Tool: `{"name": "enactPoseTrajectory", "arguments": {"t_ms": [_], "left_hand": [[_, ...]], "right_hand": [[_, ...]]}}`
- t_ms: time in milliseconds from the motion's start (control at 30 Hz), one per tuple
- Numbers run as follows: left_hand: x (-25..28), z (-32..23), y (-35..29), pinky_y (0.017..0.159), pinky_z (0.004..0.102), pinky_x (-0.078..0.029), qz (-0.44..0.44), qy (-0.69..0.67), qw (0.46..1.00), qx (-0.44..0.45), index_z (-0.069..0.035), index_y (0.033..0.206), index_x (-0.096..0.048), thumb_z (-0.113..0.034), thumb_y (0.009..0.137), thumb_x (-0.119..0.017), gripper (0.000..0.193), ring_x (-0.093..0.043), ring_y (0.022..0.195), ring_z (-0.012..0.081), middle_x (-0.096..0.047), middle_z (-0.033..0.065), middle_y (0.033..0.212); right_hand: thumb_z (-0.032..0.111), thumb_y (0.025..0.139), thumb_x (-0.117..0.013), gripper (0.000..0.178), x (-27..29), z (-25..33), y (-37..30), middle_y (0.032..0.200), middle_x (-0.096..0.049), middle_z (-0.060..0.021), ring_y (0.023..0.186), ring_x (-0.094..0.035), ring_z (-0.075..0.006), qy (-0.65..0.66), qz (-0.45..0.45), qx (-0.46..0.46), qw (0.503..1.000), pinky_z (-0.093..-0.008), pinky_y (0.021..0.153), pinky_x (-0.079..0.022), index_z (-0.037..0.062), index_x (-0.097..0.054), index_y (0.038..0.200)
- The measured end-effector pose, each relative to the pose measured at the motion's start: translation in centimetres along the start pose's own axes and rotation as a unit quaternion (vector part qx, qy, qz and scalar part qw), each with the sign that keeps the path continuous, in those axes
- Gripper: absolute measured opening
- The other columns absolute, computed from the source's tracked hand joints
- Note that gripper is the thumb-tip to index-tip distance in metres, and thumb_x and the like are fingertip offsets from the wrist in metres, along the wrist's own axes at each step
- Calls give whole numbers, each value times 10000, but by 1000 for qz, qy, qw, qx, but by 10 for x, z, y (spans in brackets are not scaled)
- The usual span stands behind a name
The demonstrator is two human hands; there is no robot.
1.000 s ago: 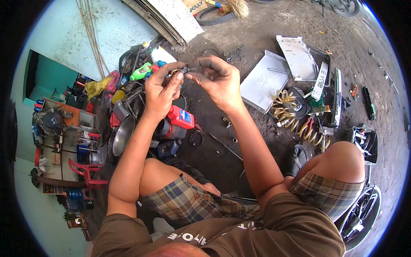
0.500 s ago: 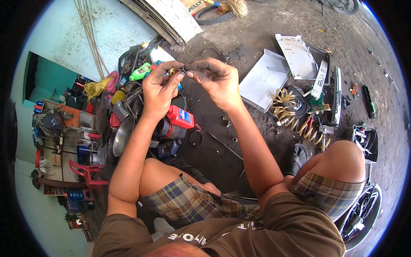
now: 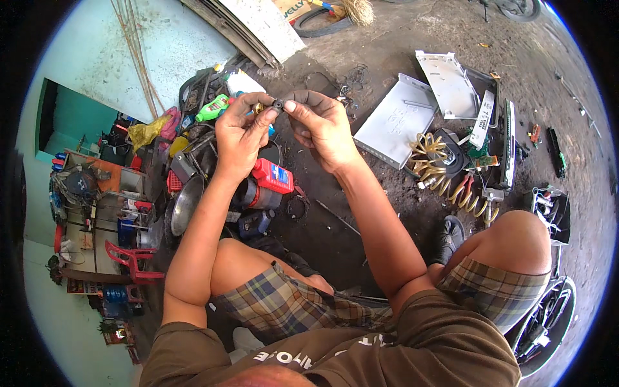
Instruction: The person sits on the floor of a cluttered workshop and assembles small mechanical components by hand. They pick up various metal rings, bushings, and cylindrical parts, fitting them together and inspecting the fit repeatedly.
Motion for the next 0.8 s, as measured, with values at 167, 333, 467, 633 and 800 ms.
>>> {"name": "enactPoseTrajectory", "arguments": {"t_ms": [167, 333, 467, 633, 800], "left_hand": [[0, -2, 0, 479, 187, -324, 0, 10, 1000, 3, -42, 1154, -686, -95, 958, -746, 211, -439, 582, -8, -608, -59, 805], [-1, -6, -1, 491, 189, -343, 7, 30, 1000, -1, -42, 1194, -704, -89, 960, -741, 242, -447, 596, -4, -625, -51, 845], [0, -6, -2, 494, 188, -346, 12, 43, 999, -4, -43, 1194, -707, -94, 961, -740, 241, -444, 594, -4, -623, -53, 842], [0, -3, -1, 491, 187, -335, 8, 30, 1000, -4, -47, 1181, -702, -103, 959, -745, 233, -438, 585, -6, -620, -60, 815], [0, 1, -1, 490, 188, -313, -1, 20, 1000, -14, -58, 1172, -700, -127, 954, -760, 237, -422, 571, -13, -616, -75, 756]], "right_hand": [[192, 986, -696, 165, -4, 2, -2, 648, -453, 47, 538, -338, -36, 50, 0, -57, 997, -206, 461, -259, 29, -671, 983], [194, 991, -683, 156, -4, 3, -2, 649, -433, 48, 546, -335, -38, 63, -4, -84, 994, -208, 456, -252, 56, -641, 930], [196, 990, -685, 164, -6, 6, -3, 652, -433, 52, 550, -341, -35, 61, -1, -97, 993, -208, 454, -250, 69, -628, 904], [206, 988, -690, 173, -7, 7, -4, 659, -435, 63, 552, -352, -33, 49, -6, -95, 994, -207, 453, -253, 76, -630, 892], [220, 982, -702, 178, -7, 6, -4, 686, -467, 63, 555, -367, -34, 33, -10, -93, 995, -207, 452, -264, 70, -646, 905]]}}
Point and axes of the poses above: each hand's wrist, its own y-axis towards the middle knuckle, its own x-axis out of the back of the hand, z = x × y, the point moved 2 cm from there along y, towards the middle knuckle
